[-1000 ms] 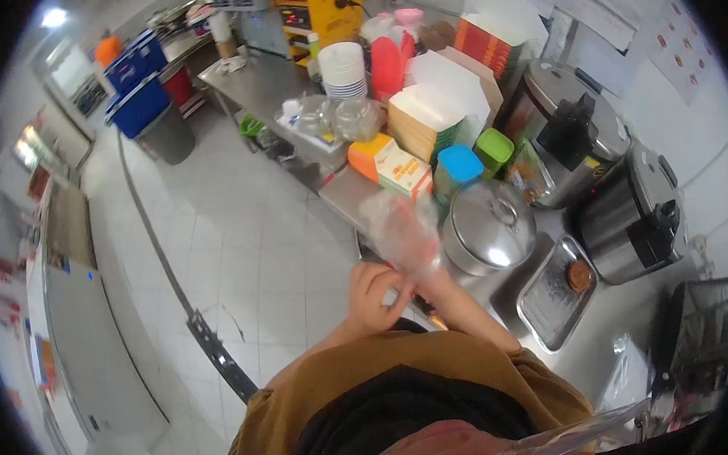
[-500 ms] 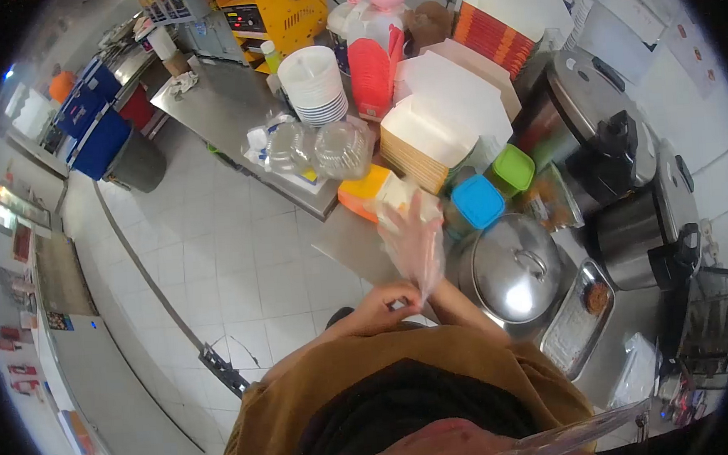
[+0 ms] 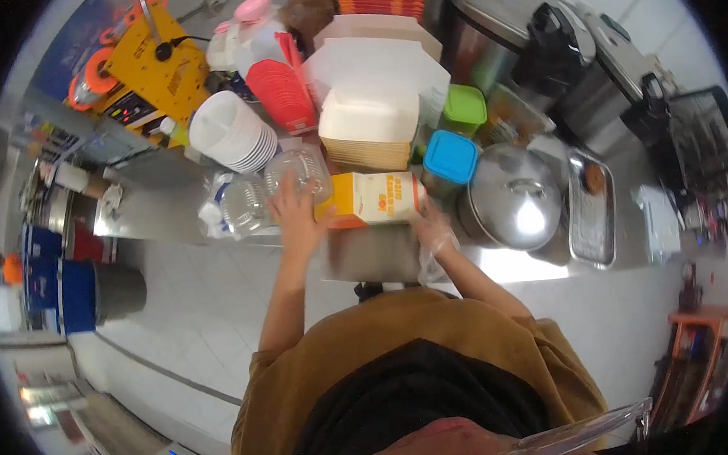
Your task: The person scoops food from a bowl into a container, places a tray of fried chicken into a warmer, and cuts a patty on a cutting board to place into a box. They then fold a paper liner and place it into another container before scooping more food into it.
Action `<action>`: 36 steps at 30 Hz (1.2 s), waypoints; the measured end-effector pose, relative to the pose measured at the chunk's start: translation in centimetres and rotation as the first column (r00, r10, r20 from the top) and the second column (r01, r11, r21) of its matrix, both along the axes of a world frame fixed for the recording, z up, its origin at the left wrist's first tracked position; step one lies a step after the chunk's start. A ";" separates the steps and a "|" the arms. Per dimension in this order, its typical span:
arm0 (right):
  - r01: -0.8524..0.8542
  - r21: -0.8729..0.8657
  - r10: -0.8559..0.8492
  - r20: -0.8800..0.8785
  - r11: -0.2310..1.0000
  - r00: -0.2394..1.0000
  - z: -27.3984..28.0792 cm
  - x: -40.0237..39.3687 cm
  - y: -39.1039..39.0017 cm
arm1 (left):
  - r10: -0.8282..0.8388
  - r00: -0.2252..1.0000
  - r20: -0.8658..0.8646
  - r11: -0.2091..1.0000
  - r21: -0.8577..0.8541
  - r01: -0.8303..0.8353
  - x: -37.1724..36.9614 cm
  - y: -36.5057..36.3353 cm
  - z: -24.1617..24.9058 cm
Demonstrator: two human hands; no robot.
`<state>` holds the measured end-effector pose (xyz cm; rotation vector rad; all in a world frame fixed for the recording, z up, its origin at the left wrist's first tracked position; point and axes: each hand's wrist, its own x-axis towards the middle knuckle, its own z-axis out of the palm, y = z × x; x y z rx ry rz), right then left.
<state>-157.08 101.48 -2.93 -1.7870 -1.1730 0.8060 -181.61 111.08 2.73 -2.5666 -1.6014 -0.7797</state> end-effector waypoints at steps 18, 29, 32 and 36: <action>0.337 -0.258 -0.410 -0.735 0.906 0.540 1.8 -0.9 1.3 | -0.340 0.934 0.106 0.911 0.282 0.300 -3.2 3.3 -4.5; -0.036 -0.077 0.007 -0.350 0.996 0.937 1.2 1.9 1.5 | -0.482 0.874 -0.055 0.862 -0.209 0.462 1.2 2.4 -4.3; -0.078 -0.069 0.047 -0.371 0.995 0.927 1.7 1.6 1.6 | -0.538 0.837 -0.097 0.829 -0.238 0.505 1.2 2.4 -4.0; -0.108 -0.043 0.078 -0.439 0.993 0.895 -0.6 1.4 0.4 | -0.629 0.766 -0.132 0.772 -0.223 0.595 0.9 1.4 -3.5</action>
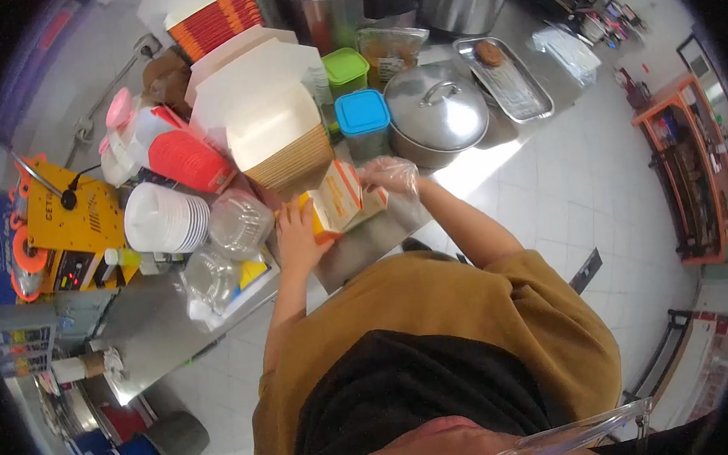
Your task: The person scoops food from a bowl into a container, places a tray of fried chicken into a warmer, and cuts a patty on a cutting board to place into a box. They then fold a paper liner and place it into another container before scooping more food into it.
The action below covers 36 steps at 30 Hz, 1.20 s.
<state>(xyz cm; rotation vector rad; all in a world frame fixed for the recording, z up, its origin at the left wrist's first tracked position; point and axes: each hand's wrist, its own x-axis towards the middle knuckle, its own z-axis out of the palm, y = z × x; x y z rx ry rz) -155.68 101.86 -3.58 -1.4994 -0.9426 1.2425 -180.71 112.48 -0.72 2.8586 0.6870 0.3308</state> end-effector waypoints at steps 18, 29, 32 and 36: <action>0.261 0.105 -0.097 -0.748 0.960 0.657 1.4 -4.8 -4.1 | 0.026 0.900 0.435 0.970 -0.230 0.083 -1.7 0.1 -0.6; 0.328 0.161 -0.056 -0.825 0.931 0.563 8.6 -7.3 -7.5 | 0.027 0.885 0.464 0.984 -0.166 0.057 -2.5 -2.0 1.3; 0.372 0.176 -0.126 -0.742 0.911 0.658 8.2 -7.0 -7.8 | 0.094 0.874 0.477 0.964 -0.263 0.040 -2.4 -2.3 1.8; 0.325 0.311 0.000 -0.723 0.893 0.691 9.5 -6.0 -7.6 | 0.127 0.850 0.512 0.941 -0.332 0.060 -2.4 -1.7 0.9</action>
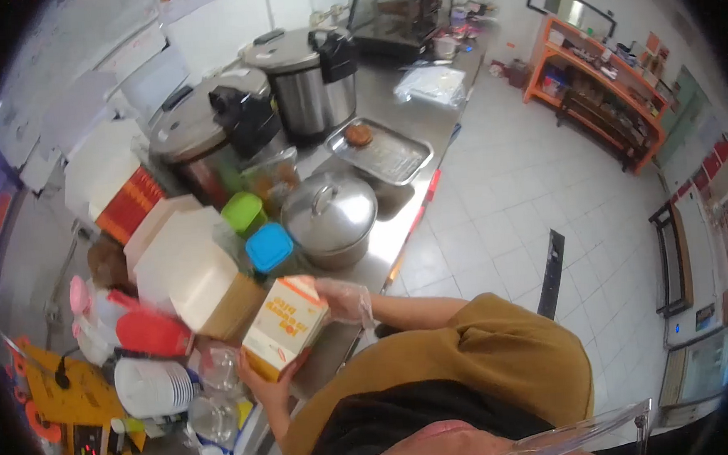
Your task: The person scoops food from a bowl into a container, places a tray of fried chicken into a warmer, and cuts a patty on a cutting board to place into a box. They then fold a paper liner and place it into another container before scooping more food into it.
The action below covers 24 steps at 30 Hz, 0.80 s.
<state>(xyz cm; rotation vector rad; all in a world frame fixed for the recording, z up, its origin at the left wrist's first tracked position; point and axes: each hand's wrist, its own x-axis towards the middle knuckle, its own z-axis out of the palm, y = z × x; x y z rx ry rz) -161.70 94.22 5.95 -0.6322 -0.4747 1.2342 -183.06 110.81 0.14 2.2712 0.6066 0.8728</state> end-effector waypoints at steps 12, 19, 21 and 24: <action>0.421 -0.421 -0.254 0.397 0.803 0.882 -10.8 4.0 1.8 | 0.204 0.888 0.411 0.858 -0.512 0.040 -1.5 2.1 -0.3; 0.766 -0.349 0.535 0.845 0.540 0.007 -12.6 4.1 3.6 | 0.338 0.709 0.618 0.448 -0.769 0.457 -2.3 -0.5 0.4; 0.760 -0.080 0.449 0.844 0.645 -0.293 -8.5 3.5 2.0 | 0.256 0.717 0.649 0.335 -0.755 0.564 -0.7 -2.5 1.2; 0.530 -0.275 0.063 0.922 0.802 0.383 -0.8 3.9 -1.2 | 0.006 0.805 0.593 0.341 -0.758 0.556 2.6 -5.8 0.8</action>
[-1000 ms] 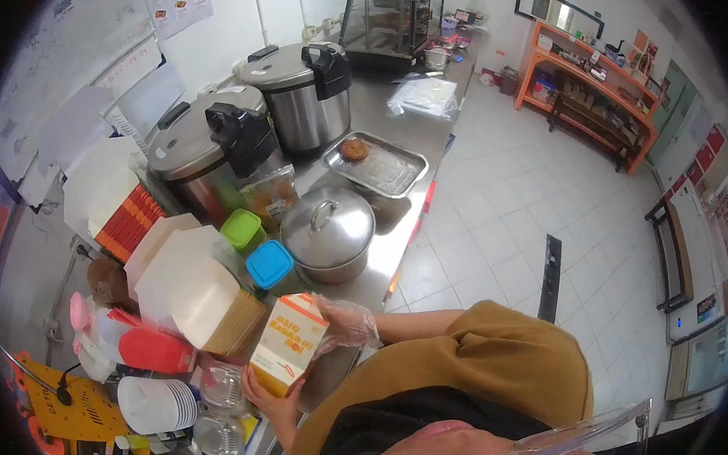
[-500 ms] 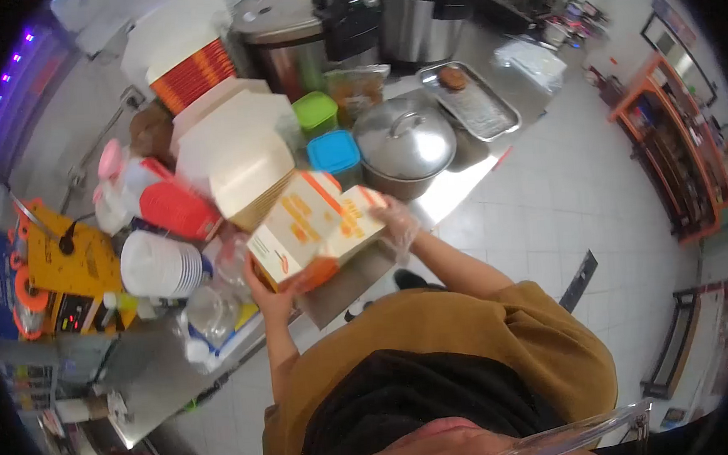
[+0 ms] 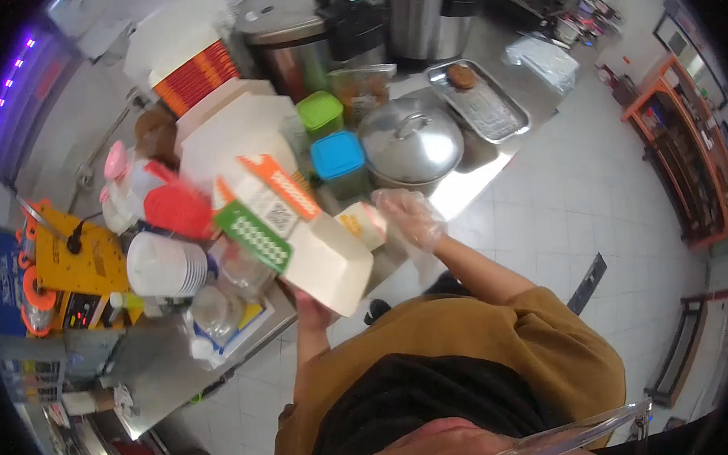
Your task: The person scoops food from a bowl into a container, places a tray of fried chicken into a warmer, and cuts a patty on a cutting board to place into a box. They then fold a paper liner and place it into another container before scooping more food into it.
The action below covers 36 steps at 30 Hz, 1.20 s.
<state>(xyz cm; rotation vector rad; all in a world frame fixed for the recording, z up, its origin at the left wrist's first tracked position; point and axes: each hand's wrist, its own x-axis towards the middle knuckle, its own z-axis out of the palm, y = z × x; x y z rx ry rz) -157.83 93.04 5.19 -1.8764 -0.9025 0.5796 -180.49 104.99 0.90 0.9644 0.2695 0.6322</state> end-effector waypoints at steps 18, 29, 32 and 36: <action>0.521 0.454 -0.673 0.291 0.723 0.680 -0.1 19.3 -40.7 | -0.894 0.406 -0.191 0.448 -0.407 0.796 36.9 -34.5 0.1; 0.719 0.350 -0.790 0.394 0.601 0.469 -1.8 36.4 -47.0 | -0.908 0.401 -0.119 0.407 -0.472 0.782 58.2 -42.0 -0.8; 0.717 0.367 -0.778 0.494 0.592 0.390 -1.1 43.8 -46.8 | -0.910 0.387 -0.149 0.406 -0.513 0.756 65.7 -41.0 -0.2; 0.709 0.225 -0.632 0.673 0.669 0.383 2.8 52.6 -45.9 | -0.906 0.419 -0.055 0.360 -0.621 0.696 73.8 -39.4 -2.0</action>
